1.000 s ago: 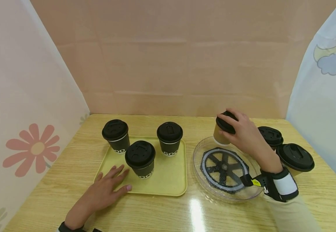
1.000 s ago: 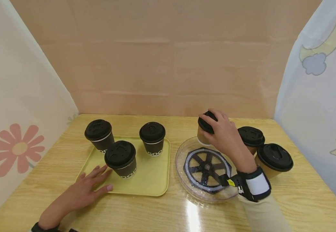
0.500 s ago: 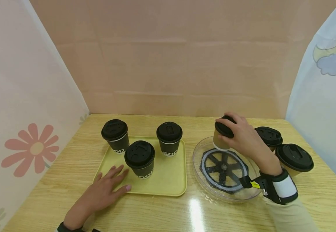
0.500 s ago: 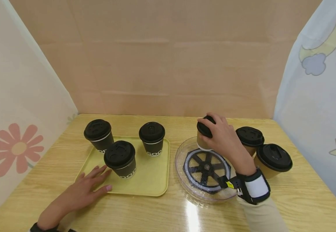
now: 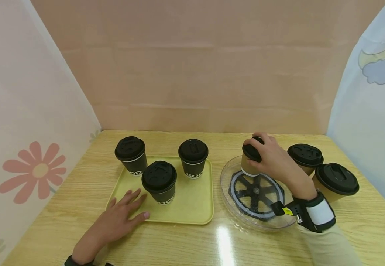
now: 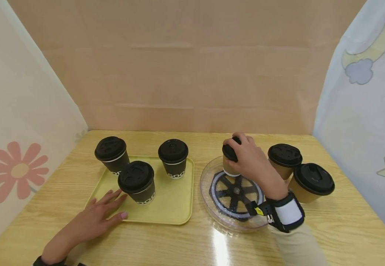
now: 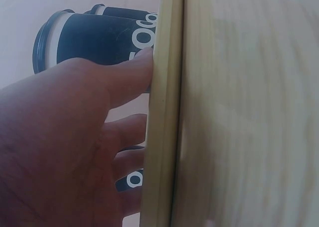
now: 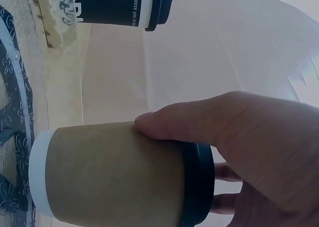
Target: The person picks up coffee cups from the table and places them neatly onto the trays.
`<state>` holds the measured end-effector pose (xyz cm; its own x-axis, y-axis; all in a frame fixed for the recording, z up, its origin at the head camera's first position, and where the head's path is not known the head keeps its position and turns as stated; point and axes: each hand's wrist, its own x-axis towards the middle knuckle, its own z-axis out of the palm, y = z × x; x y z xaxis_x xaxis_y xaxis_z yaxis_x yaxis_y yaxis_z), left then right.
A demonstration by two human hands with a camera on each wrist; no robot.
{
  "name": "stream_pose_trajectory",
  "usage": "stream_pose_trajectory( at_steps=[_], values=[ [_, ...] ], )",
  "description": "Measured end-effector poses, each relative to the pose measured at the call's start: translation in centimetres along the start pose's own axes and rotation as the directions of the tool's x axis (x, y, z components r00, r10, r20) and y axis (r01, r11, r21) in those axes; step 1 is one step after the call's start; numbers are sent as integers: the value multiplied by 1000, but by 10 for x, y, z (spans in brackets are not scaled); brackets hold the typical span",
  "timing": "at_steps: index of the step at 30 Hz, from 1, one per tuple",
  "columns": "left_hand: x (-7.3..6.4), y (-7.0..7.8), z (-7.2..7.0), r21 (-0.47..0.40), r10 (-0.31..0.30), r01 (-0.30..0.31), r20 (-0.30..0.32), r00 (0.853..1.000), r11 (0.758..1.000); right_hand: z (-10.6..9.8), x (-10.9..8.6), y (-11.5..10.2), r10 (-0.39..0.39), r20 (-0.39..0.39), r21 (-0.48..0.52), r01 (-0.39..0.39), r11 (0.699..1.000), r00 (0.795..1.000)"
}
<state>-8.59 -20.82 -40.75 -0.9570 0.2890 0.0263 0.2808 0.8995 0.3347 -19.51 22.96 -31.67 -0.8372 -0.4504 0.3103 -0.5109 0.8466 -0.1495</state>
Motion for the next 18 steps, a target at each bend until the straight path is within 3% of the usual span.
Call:
stream_pose_trajectory(
  at_steps=[18],
  values=[
    [-1,-1,0,9,8,-8,-10,1000,1000,5,0,-5,77,62,-40,-75,996,995]
  ],
)
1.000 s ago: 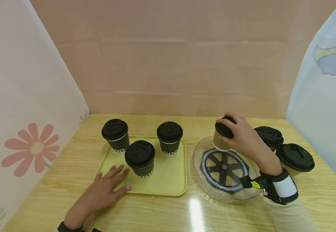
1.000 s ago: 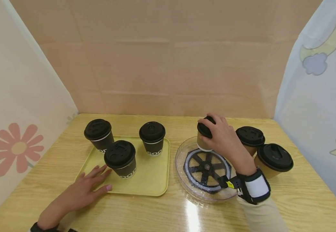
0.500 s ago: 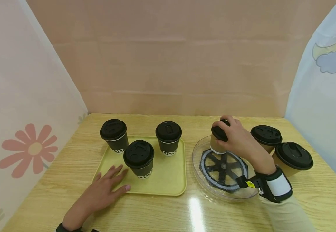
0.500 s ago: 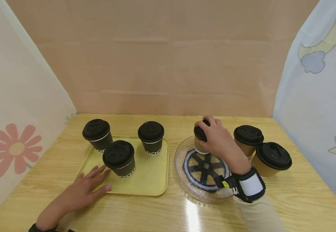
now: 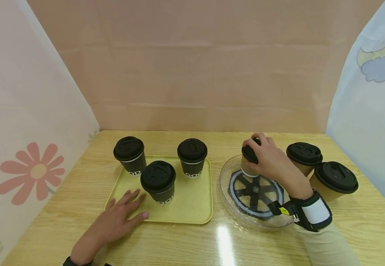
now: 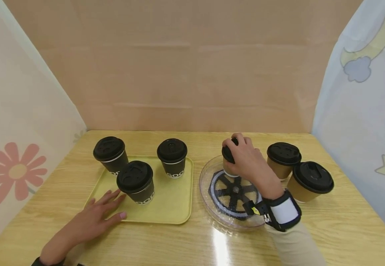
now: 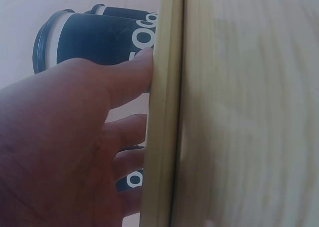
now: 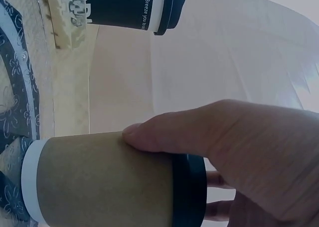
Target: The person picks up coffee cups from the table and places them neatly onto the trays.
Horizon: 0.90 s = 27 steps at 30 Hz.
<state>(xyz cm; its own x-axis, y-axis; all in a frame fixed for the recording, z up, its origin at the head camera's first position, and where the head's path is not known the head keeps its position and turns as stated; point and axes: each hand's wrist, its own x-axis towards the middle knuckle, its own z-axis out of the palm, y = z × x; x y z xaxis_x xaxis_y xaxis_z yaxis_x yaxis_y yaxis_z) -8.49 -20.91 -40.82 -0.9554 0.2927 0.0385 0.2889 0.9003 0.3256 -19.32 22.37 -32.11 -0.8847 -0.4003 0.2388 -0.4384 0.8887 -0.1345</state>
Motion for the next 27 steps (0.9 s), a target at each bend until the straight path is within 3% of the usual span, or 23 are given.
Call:
stream_pose_trajectory(
  at_steps=[27],
  values=[
    [0,-1,2,8,0,0,0,1000,1000,-3,0,-3,13,16,-80,-11,997,1000]
  ],
)
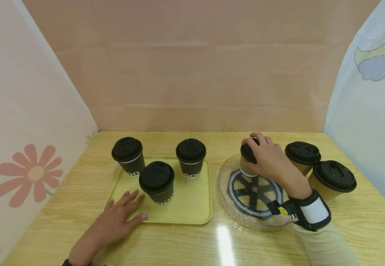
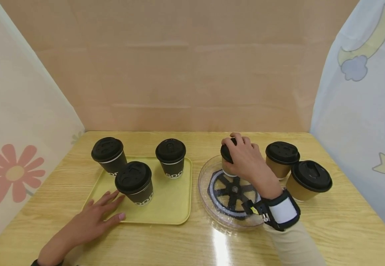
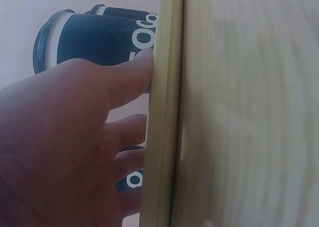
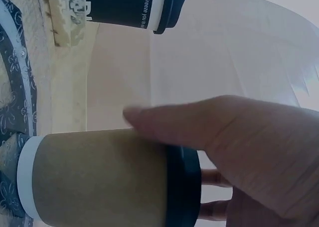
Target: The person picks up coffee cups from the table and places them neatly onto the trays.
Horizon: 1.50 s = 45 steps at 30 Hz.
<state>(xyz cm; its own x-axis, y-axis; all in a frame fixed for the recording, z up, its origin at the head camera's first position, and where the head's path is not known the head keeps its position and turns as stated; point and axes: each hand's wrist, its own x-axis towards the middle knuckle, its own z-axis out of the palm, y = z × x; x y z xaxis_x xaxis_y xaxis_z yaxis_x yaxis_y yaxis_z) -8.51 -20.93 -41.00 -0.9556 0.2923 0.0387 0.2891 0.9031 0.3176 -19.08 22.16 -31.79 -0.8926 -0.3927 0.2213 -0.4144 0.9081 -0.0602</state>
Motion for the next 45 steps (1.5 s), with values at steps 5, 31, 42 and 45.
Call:
stream_pose_trajectory(
  at_steps=[5,31,42,45],
  values=[
    [0,-1,0,-3,-3,3,8,1000,1000,-10,-3,2,10,-8,41,-10,999,1000],
    [1,0,0,-14,-10,10,0,1000,1000,-36,-31,97,268,39,12,-268,963,963],
    [0,0,-1,-12,-4,4,-4,1000,1000,-25,-32,113,301,251,-22,-306,952,920],
    [0,0,-1,-12,-2,2,0,1000,1000,-23,-32,115,284,266,-18,-290,957,921]
  ],
)
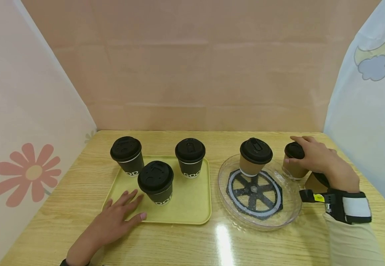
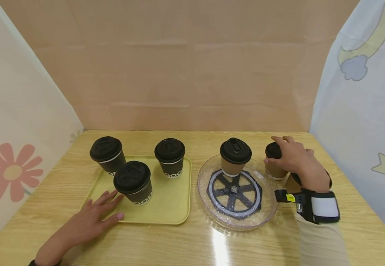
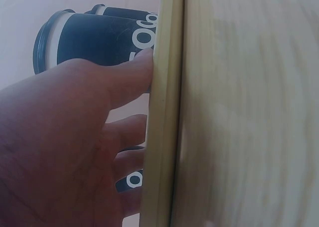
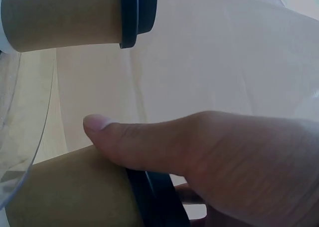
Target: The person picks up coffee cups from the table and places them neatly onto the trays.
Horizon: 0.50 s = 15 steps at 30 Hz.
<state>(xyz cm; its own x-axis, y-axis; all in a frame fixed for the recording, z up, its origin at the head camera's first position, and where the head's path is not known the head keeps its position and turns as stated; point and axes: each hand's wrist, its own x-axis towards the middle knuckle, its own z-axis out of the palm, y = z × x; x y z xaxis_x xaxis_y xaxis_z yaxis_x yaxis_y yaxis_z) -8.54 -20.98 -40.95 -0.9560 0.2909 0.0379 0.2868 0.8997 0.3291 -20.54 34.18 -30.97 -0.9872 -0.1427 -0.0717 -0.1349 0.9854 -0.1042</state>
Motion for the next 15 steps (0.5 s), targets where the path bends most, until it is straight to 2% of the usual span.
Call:
stream_pose_trajectory(
  at_steps=[15],
  values=[
    [0,1,0,-8,-2,2,1,1000,1000,5,1,2,-70,-51,43,72,996,996]
  ],
)
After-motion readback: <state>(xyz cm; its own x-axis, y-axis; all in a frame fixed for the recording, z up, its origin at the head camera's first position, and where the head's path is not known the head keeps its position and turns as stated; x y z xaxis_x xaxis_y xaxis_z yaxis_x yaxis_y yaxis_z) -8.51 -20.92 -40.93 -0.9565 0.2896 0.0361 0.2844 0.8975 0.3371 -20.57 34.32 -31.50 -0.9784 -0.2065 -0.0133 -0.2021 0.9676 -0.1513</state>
